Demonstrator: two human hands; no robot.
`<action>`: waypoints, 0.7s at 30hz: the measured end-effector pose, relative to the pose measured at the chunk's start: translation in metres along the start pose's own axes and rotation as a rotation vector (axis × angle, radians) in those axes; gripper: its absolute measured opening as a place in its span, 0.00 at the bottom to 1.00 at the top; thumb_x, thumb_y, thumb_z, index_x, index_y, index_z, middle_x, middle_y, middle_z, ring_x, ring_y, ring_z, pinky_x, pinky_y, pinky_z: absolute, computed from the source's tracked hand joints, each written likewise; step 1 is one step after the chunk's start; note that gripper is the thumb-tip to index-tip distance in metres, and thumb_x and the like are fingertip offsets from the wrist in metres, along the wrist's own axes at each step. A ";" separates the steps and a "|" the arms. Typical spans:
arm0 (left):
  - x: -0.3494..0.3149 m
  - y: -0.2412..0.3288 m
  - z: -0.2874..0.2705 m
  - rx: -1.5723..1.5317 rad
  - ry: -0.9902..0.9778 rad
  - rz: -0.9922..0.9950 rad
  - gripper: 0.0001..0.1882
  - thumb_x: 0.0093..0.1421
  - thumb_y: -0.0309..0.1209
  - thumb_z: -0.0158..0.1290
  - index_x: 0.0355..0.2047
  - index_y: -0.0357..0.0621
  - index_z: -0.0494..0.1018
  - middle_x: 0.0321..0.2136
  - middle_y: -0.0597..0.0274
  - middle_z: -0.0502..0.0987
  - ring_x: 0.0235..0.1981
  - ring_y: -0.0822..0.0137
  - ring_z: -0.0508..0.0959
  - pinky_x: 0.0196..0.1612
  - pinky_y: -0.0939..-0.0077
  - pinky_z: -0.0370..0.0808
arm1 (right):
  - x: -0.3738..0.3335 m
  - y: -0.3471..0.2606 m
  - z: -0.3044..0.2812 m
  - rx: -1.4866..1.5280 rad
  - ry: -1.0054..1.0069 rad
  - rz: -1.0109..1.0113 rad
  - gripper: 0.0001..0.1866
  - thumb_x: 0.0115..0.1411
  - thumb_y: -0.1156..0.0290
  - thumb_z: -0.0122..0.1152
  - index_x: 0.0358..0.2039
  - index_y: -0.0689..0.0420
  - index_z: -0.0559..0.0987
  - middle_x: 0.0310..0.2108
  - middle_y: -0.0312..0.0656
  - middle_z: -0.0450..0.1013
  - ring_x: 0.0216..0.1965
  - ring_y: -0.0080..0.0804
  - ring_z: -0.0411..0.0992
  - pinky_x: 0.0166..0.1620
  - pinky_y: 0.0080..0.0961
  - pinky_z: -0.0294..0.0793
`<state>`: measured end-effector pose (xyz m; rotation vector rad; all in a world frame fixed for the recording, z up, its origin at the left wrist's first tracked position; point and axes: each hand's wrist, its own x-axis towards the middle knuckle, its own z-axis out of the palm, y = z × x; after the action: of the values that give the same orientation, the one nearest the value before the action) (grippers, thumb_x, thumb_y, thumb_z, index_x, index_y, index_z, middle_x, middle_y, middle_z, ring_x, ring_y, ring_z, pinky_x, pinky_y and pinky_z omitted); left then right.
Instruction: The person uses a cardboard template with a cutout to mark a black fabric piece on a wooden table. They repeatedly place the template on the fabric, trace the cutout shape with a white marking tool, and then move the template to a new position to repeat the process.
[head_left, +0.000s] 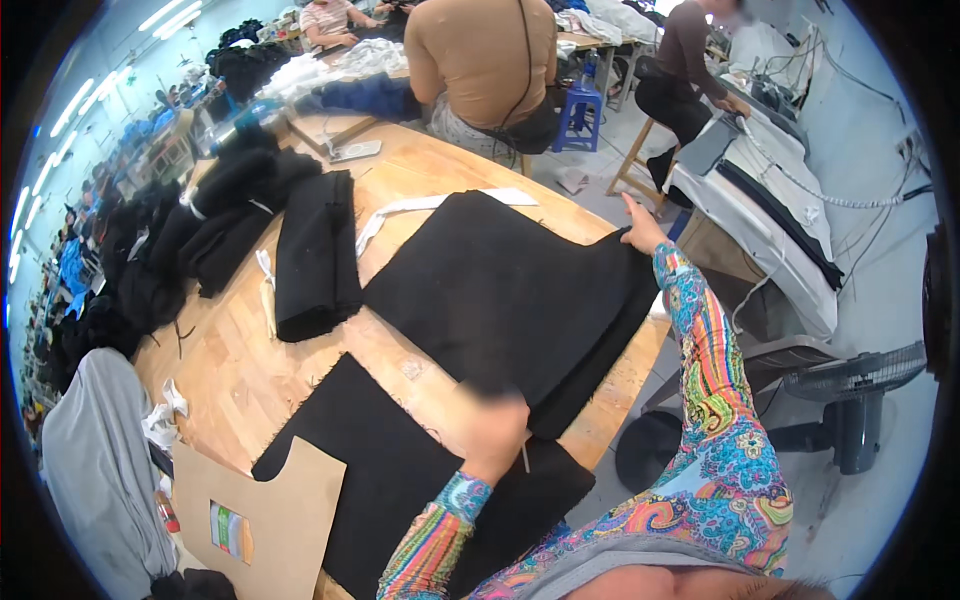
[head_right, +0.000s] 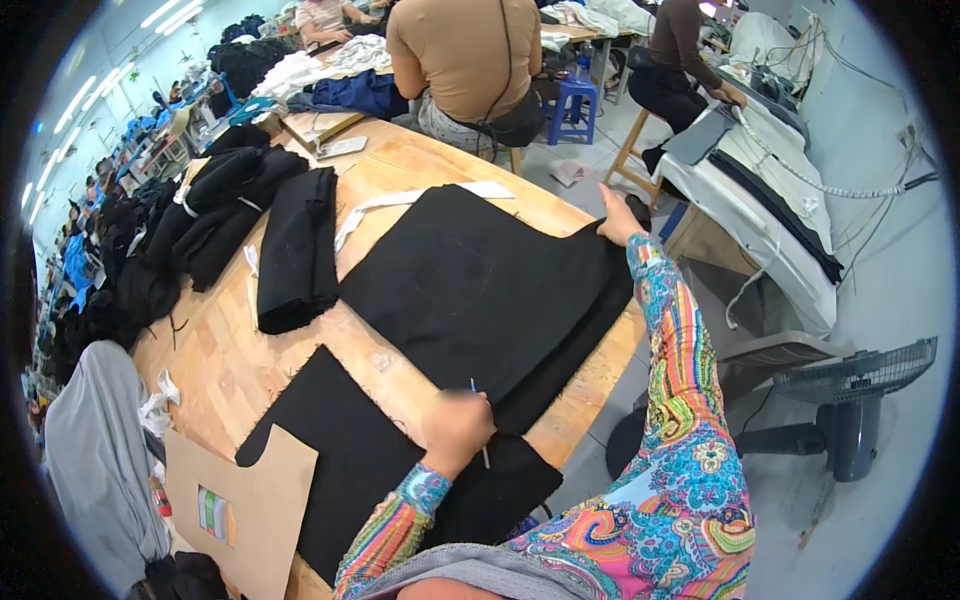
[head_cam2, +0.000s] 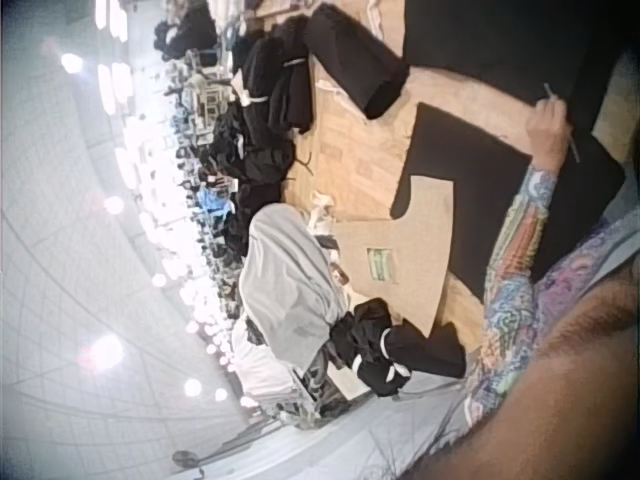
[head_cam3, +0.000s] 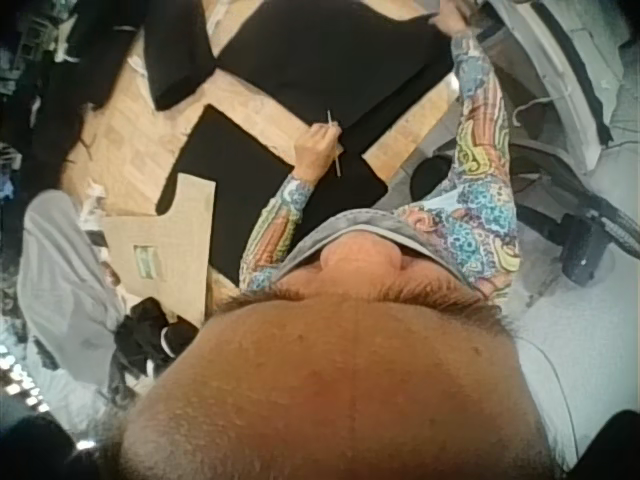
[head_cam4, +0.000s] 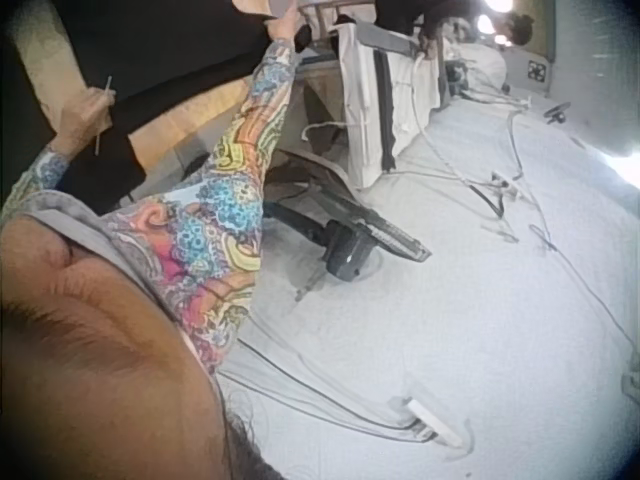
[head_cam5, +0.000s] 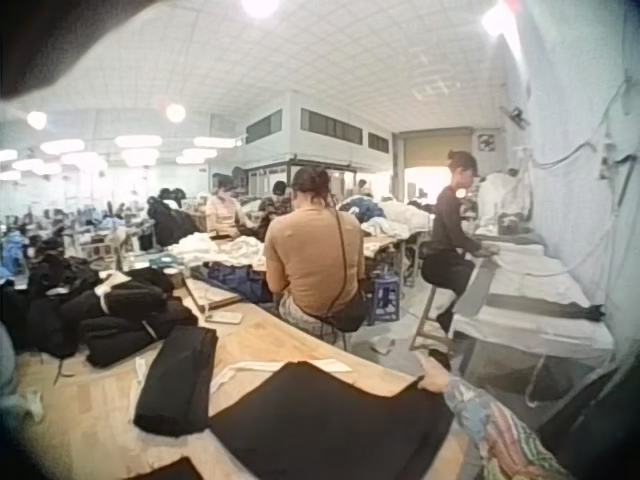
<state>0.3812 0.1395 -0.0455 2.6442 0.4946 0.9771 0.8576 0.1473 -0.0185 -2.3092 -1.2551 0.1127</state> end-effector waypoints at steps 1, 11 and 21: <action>-0.001 0.007 0.003 0.014 -0.052 0.007 0.04 0.52 0.23 0.54 0.28 0.45 0.72 0.26 0.65 0.76 0.34 0.69 0.78 0.33 0.72 0.71 | -0.010 0.010 0.004 -0.044 0.042 -0.018 0.54 0.38 0.84 0.67 0.66 0.54 0.52 0.51 0.54 0.65 0.53 0.51 0.66 0.56 0.37 0.67; -0.009 0.027 0.027 -0.040 -0.051 0.061 0.04 0.53 0.23 0.52 0.30 0.46 0.72 0.30 0.65 0.78 0.38 0.70 0.77 0.46 0.61 0.65 | -0.059 0.014 0.009 -0.478 0.073 -0.195 0.35 0.50 0.84 0.52 0.60 0.52 0.62 0.48 0.48 0.65 0.46 0.47 0.71 0.47 0.40 0.72; 0.000 0.039 0.016 -0.174 -0.085 -0.067 0.12 0.49 0.29 0.63 0.30 0.45 0.70 0.31 0.65 0.78 0.36 0.65 0.76 0.47 0.61 0.66 | -0.080 -0.088 0.040 -0.678 0.294 -0.619 0.16 0.51 0.73 0.55 0.42 0.53 0.76 0.46 0.40 0.69 0.54 0.38 0.65 0.60 0.45 0.55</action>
<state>0.4004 0.1017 -0.0424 2.4857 0.4537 0.8436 0.7327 0.1372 -0.0251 -2.1763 -1.9786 -0.9554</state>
